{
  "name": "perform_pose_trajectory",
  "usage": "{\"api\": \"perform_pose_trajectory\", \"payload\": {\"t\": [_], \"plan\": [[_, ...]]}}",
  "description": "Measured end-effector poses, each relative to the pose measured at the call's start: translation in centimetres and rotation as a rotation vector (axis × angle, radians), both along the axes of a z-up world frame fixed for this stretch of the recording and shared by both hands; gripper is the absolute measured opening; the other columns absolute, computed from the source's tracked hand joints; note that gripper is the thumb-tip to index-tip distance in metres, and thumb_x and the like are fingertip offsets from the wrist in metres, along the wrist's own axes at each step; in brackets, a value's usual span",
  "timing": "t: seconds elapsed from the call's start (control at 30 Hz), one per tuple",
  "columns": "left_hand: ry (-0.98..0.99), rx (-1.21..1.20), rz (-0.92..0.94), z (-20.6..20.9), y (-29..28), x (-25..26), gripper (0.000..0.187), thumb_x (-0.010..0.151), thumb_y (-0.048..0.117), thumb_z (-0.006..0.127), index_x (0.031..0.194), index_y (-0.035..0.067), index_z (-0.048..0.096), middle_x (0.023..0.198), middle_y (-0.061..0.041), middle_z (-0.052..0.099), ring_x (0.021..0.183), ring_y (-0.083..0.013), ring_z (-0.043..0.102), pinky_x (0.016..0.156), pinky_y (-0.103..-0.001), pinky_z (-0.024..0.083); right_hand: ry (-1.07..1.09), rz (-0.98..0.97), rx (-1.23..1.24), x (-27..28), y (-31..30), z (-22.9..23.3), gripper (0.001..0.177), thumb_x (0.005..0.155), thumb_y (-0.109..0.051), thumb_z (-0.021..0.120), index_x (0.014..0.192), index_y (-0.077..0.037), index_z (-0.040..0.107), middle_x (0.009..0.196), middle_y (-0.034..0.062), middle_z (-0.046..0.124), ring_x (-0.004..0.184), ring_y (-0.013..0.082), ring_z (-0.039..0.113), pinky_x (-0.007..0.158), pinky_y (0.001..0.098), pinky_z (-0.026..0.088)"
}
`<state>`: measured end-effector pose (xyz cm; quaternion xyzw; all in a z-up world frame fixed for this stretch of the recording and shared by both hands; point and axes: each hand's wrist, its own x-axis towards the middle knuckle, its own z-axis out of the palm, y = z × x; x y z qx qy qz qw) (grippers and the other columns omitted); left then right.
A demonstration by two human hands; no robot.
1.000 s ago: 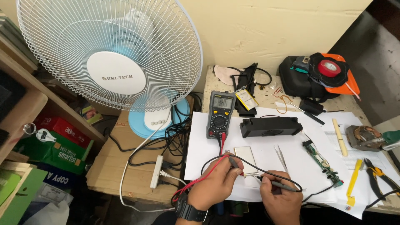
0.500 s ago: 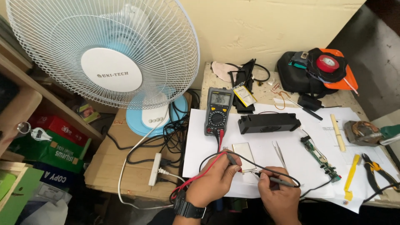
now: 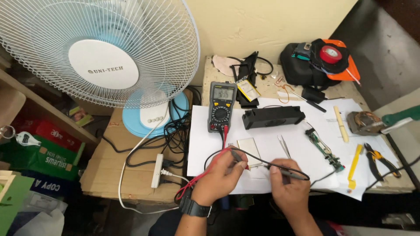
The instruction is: The person uses a multimeter to test a small rectangular electronic component on a cluttered workbench. They then pick up a black rectangular device, examine it, and use a yellow tool to manipulate a small part of it.
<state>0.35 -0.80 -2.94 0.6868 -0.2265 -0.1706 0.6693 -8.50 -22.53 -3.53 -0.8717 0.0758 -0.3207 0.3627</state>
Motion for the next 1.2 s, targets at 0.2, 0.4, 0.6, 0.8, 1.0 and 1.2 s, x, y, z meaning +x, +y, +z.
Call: {"api": "perform_pose_trajectory", "payload": {"t": [0.2, 0.4, 0.6, 0.8, 1.0, 1.2], "plan": [[-0.111, -0.4, 0.018, 1.4, 1.6, 0.4, 0.028, 0.11, 0.006, 0.062, 0.133, 0.007, 0.077, 0.099, -0.006, 0.072, 0.095, -0.0221, 0.072, 0.092, -0.039, 0.058, 0.029, 0.251, -0.106, 0.3, 1.8, 6.9, 0.015, 0.114, -0.018, 0.066, 0.115, -0.009, 0.078, 0.107, 0.0028, 0.083, 0.102, 0.0176, 0.083, 0.098, 0.0324, 0.06], [-0.01, -0.542, -0.131, 0.1, 0.6, 0.4, 0.05, 0.116, 0.02, 0.07, 0.161, -0.002, 0.065, 0.139, -0.013, 0.075, 0.087, -0.0226, 0.071, 0.079, -0.034, 0.067, 0.561, 0.285, -0.489, 3.3, 4.4, 9.1, 0.019, 0.115, -0.034, 0.059, 0.122, -0.02, 0.07, 0.113, 0.0076, 0.062, 0.097, 0.0363, 0.073, 0.073, 0.0594, 0.058], [0.106, -0.67, 0.116, -0.9, 0.7, 1.0, 0.029, 0.109, 0.016, 0.077, 0.129, -0.004, 0.084, 0.1, -0.015, 0.081, 0.087, -0.0202, 0.079, 0.07, -0.038, 0.074, 0.574, 0.488, -0.535, 4.7, 5.9, 14.4, 0.032, 0.104, -0.016, 0.079, 0.134, -0.004, 0.078, 0.121, 0.0256, 0.08, 0.114, 0.0479, 0.081, 0.096, 0.0563, 0.068], [0.038, -0.786, 0.29, -2.3, 1.4, 2.4, 0.025, 0.108, 0.017, 0.078, 0.117, -0.006, 0.083, 0.097, -0.015, 0.078, 0.082, -0.0214, 0.078, 0.068, -0.036, 0.073, 0.553, 0.124, -0.261, 5.6, 3.4, 12.8, 0.039, 0.103, -0.027, 0.082, 0.136, -0.007, 0.082, 0.111, 0.024, 0.086, 0.105, 0.0447, 0.085, 0.092, 0.0545, 0.069], [0.161, -1.009, 0.279, -3.4, 1.3, 2.9, 0.024, 0.112, 0.015, 0.07, 0.119, -0.007, 0.078, 0.091, -0.018, 0.079, 0.081, -0.0255, 0.085, 0.075, -0.039, 0.074, 0.796, 0.054, -0.511, 7.7, 5.9, 9.6, 0.049, 0.097, -0.036, 0.087, 0.135, -0.006, 0.081, 0.122, 0.0271, 0.081, 0.111, 0.0433, 0.086, 0.088, 0.0512, 0.072], [0.329, -0.989, 0.204, -2.5, 1.5, 2.6, 0.024, 0.109, 0.017, 0.074, 0.12, -0.003, 0.079, 0.098, -0.022, 0.079, 0.093, -0.029, 0.083, 0.082, -0.048, 0.075, 0.869, 0.067, -0.412, 7.9, 7.0, 12.5, 0.056, 0.098, -0.038, 0.089, 0.136, 0.002, 0.079, 0.126, 0.0374, 0.08, 0.118, 0.0533, 0.084, 0.094, 0.0591, 0.071]]}}
